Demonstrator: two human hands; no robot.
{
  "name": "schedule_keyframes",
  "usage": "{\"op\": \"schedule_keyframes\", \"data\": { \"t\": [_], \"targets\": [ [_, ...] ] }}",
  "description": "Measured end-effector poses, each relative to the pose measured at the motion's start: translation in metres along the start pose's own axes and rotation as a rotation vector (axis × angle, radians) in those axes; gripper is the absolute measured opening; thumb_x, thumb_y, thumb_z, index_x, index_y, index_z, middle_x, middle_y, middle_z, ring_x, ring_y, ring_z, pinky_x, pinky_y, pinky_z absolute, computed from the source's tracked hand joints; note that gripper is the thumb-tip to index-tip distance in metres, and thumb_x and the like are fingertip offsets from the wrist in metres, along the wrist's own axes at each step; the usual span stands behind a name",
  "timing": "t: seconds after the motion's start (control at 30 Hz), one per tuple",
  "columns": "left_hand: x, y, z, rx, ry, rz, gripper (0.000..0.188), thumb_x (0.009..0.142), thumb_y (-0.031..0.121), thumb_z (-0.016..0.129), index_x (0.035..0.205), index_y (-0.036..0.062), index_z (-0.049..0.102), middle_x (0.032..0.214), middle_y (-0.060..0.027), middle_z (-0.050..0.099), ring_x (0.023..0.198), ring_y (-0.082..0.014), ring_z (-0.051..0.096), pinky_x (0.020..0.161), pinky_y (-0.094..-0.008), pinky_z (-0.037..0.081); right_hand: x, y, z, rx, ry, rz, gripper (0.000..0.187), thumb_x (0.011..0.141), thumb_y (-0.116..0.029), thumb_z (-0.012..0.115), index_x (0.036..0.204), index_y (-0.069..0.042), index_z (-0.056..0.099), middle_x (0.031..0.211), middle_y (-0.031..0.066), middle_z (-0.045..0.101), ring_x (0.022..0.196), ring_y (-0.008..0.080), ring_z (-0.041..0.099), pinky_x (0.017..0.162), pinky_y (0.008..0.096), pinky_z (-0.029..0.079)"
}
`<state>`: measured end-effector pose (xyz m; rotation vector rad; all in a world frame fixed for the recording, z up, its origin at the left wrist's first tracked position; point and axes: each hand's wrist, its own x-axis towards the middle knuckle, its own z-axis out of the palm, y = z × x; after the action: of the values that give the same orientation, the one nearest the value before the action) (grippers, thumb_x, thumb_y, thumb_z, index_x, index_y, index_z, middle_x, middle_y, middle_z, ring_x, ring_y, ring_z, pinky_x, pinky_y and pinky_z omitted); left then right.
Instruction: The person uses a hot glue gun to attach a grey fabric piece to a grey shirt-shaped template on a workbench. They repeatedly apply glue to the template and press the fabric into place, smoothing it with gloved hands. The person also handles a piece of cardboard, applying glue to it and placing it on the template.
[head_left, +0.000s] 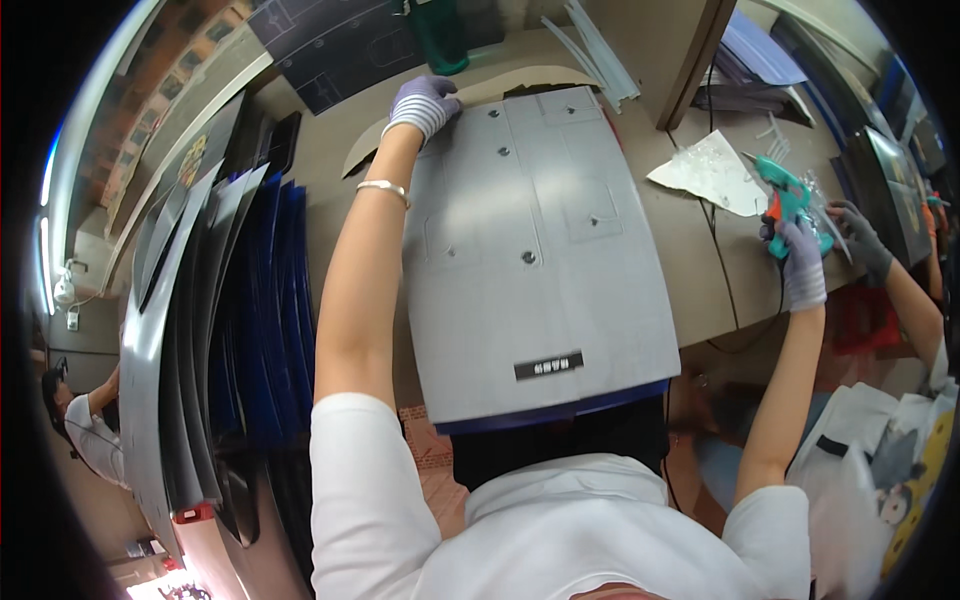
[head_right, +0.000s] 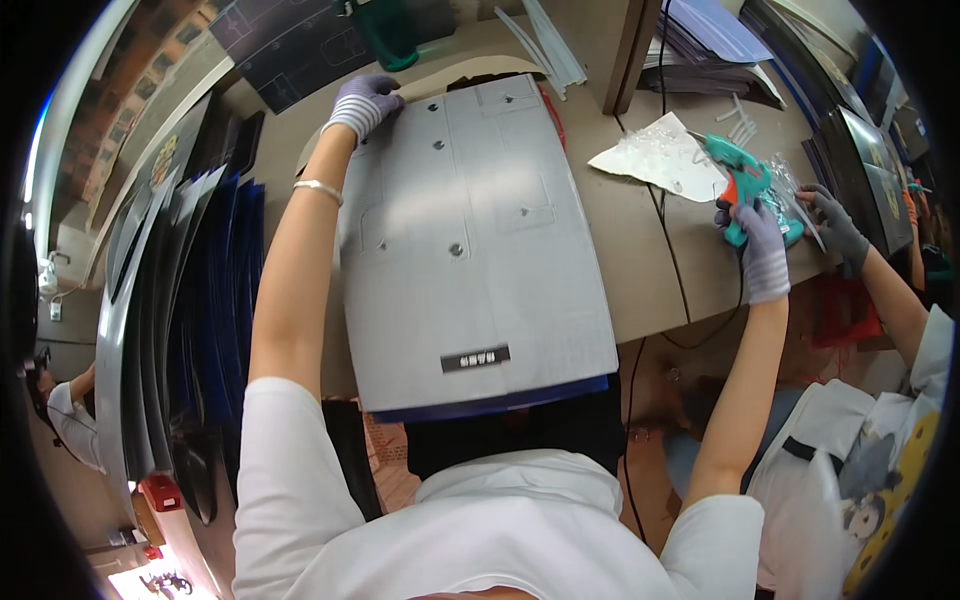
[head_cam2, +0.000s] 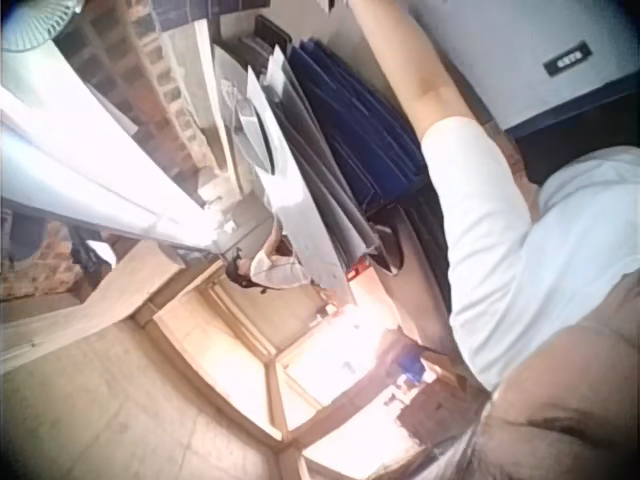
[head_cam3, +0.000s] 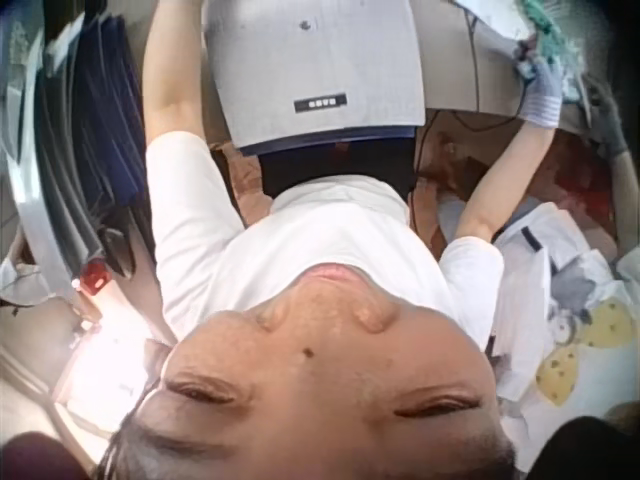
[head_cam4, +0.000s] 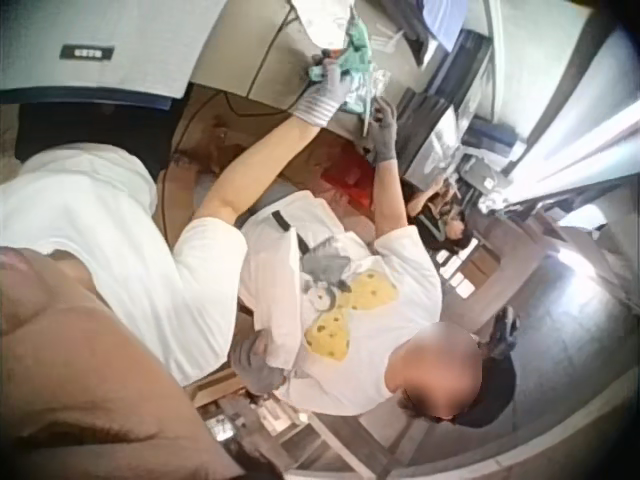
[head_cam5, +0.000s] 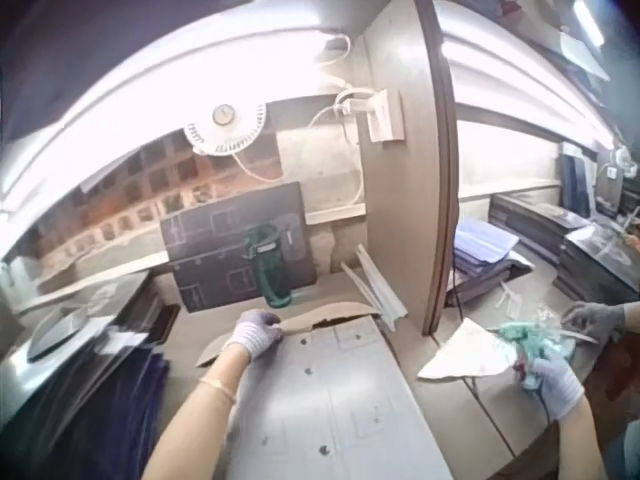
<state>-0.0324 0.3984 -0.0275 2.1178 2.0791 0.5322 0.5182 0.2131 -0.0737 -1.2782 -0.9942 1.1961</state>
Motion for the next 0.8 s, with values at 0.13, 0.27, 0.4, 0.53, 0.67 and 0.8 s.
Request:
{"op": "schedule_keyframes", "data": {
  "t": [0.13, 0.27, 0.4, 0.53, 0.67, 0.8],
  "targets": [
    [0.046, 0.015, 0.028, 0.232, -0.126, 0.093, 0.022, 0.082, 0.022, 0.065, 0.099, 0.0101, 0.074, 0.104, -0.0197, 0.068, 0.100, -0.0388, 0.064, 0.091, -0.0445, 0.052, -0.015, 0.004, -0.005, 0.225, -0.091, -0.064, 0.040, 0.086, -0.021, 0.069, 0.118, -0.002, 0.056, 0.097, 0.0059, 0.062, 0.079, 0.0147, 0.060, 0.070, 0.0282, 0.050],
    [0.048, 0.028, 0.014, 0.408, -0.090, 0.033, 0.024, 0.087, 0.024, 0.062, 0.105, 0.0120, 0.072, 0.110, -0.0167, 0.067, 0.102, -0.0372, 0.064, 0.092, -0.0426, 0.051, -0.033, -0.001, 0.025, 0.190, -0.007, -0.093, 0.039, 0.085, -0.020, 0.072, 0.117, -0.001, 0.058, 0.102, 0.0060, 0.064, 0.083, 0.0129, 0.061, 0.070, 0.0266, 0.050],
    [0.026, 0.027, -0.031, 0.393, 0.401, 0.421, 0.015, 0.087, 0.018, 0.060, 0.094, 0.0130, 0.073, 0.102, -0.0066, 0.068, 0.094, -0.0325, 0.065, 0.085, -0.0430, 0.053, -0.031, -0.003, 0.038, 0.063, 0.040, -0.094, 0.036, 0.085, -0.021, 0.074, 0.113, -0.003, 0.063, 0.094, 0.0034, 0.066, 0.078, 0.0108, 0.060, 0.066, 0.0252, 0.049],
    [-0.012, 0.070, -0.071, 0.403, 0.701, 0.521, 0.015, 0.086, 0.017, 0.060, 0.091, 0.0135, 0.073, 0.097, -0.0100, 0.068, 0.090, -0.0320, 0.066, 0.081, -0.0433, 0.054, -0.051, -0.007, 0.046, -0.162, 0.181, -0.256, 0.024, 0.086, -0.020, 0.072, 0.101, -0.002, 0.068, 0.086, 0.0047, 0.068, 0.073, 0.0090, 0.059, 0.065, 0.0229, 0.047],
    [-0.158, 0.155, -0.079, 0.174, 0.333, 0.278, 0.011, 0.080, 0.015, 0.065, 0.085, 0.0082, 0.072, 0.084, -0.0106, 0.067, 0.082, -0.0337, 0.065, 0.076, -0.0416, 0.053, -0.119, -0.046, 0.079, -0.299, 0.276, -0.546, 0.025, 0.087, -0.017, 0.068, 0.102, 0.004, 0.066, 0.089, 0.0082, 0.069, 0.078, 0.0116, 0.062, 0.072, 0.0251, 0.049],
    [-0.284, 0.192, -0.032, 0.191, -0.149, 0.259, 0.018, 0.079, 0.018, 0.068, 0.091, 0.0055, 0.071, 0.095, -0.0157, 0.066, 0.094, -0.0323, 0.063, 0.086, -0.0416, 0.051, -0.183, -0.043, 0.098, -0.181, 0.272, -0.559, 0.026, 0.087, -0.012, 0.069, 0.107, 0.004, 0.066, 0.087, 0.0081, 0.069, 0.061, 0.0087, 0.058, 0.053, 0.0228, 0.046]
  ]
}}
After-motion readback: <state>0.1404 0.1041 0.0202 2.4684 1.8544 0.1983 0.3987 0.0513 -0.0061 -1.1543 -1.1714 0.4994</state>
